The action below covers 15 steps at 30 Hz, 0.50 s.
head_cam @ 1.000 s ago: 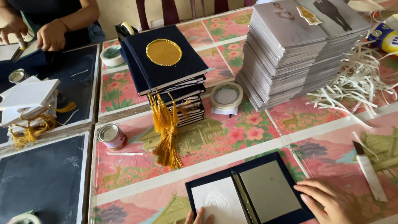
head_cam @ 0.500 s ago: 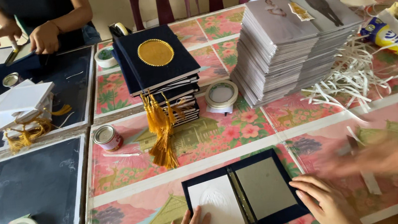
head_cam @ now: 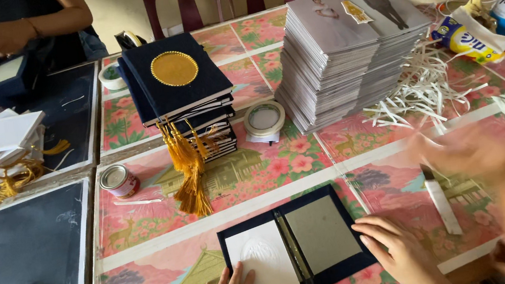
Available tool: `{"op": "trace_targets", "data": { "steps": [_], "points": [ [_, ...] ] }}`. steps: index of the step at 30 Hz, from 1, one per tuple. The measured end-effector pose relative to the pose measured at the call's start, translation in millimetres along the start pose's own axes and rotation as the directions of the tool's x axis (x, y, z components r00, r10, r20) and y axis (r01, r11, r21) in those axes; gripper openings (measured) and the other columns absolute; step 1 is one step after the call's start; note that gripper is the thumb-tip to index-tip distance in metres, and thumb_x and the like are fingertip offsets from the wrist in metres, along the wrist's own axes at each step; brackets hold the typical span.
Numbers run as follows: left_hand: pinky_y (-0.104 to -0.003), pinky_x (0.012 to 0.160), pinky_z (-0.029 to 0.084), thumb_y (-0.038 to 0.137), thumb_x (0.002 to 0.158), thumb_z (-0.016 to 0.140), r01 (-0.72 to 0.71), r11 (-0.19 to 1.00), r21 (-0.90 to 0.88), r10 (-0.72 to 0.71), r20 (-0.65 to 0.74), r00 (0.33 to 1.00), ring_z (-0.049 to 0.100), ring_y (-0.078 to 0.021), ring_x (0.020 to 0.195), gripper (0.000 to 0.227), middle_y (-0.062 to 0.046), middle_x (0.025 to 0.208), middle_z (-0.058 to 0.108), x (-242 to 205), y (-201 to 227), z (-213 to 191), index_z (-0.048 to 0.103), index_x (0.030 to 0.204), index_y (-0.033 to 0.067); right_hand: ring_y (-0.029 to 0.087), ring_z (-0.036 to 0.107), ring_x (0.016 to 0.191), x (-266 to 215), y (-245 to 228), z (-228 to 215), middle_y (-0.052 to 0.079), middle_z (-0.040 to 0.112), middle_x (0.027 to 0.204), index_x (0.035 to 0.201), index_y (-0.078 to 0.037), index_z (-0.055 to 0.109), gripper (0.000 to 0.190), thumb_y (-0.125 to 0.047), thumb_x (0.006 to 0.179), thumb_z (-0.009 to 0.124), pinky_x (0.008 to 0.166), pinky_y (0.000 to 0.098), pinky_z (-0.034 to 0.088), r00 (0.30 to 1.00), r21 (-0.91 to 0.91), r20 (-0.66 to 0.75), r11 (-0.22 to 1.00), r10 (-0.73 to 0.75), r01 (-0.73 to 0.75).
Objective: The person assembles small books by placing a white paper insert into a dark blue cover with a gold emblem. They then fold the cover over the insert and press it down to secure it. The finished books are placed on a stack on the table.
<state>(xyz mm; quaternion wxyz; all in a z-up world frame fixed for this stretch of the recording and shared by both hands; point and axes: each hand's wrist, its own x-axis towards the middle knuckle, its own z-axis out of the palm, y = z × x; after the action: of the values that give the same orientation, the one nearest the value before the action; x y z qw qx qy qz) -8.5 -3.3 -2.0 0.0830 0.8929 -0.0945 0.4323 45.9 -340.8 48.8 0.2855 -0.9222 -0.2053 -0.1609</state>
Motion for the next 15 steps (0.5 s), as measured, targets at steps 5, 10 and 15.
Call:
{"op": "trace_targets", "data": {
  "steps": [5, 10, 15],
  "points": [
    [-0.039, 0.093, 0.042, 0.055, 0.091, 0.034, -0.011, 1.000, 0.002, 0.011, 0.016, 1.000, 0.060, -0.0150, 0.112, 0.045, 0.005, 0.124, 0.062, -0.1, -1.2, -0.7, 0.064, 0.113, 0.0303, 0.008, 0.064, 0.103, 1.0, -4.5, -2.5, -0.010, 0.067, 0.112, 0.107, -0.020, 0.069, 0.025, -0.024, 0.087, 0.055, 0.083, 0.0257, 0.050, 1.000, -0.086, -0.029, 0.996, 0.002, -0.005],
    [-0.038, 0.092, 0.043, 0.056, 0.091, 0.036, -0.041, 0.999, 0.014, 0.041, -0.015, 0.999, 0.060, -0.0137, 0.112, 0.043, 0.006, 0.126, 0.060, -4.2, -4.8, 4.2, 0.062, 0.115, 0.0314, 0.006, 0.065, 0.096, 4.3, -9.3, -4.1, -0.014, 0.068, 0.106, 0.103, -0.024, 0.070, 0.022, -0.025, 0.085, 0.057, 0.082, 0.0245, 0.049, 0.989, -0.195, -0.118, 0.979, -0.084, 0.059],
    [-0.041, 0.099, 0.038, 0.051, 0.084, 0.052, 0.018, 0.997, -0.069, -0.010, 0.107, 0.994, 0.054, -0.0151, 0.121, 0.042, 0.006, 0.133, 0.055, -11.0, -8.8, -3.7, 0.064, 0.118, 0.0294, 0.001, 0.065, 0.091, 1.7, -2.4, 1.0, -0.020, 0.067, 0.105, 0.102, -0.031, 0.070, 0.022, -0.030, 0.085, 0.056, 0.071, 0.0217, 0.051, 0.984, -0.268, -0.153, 0.962, -0.090, 0.046]
  ]
}}
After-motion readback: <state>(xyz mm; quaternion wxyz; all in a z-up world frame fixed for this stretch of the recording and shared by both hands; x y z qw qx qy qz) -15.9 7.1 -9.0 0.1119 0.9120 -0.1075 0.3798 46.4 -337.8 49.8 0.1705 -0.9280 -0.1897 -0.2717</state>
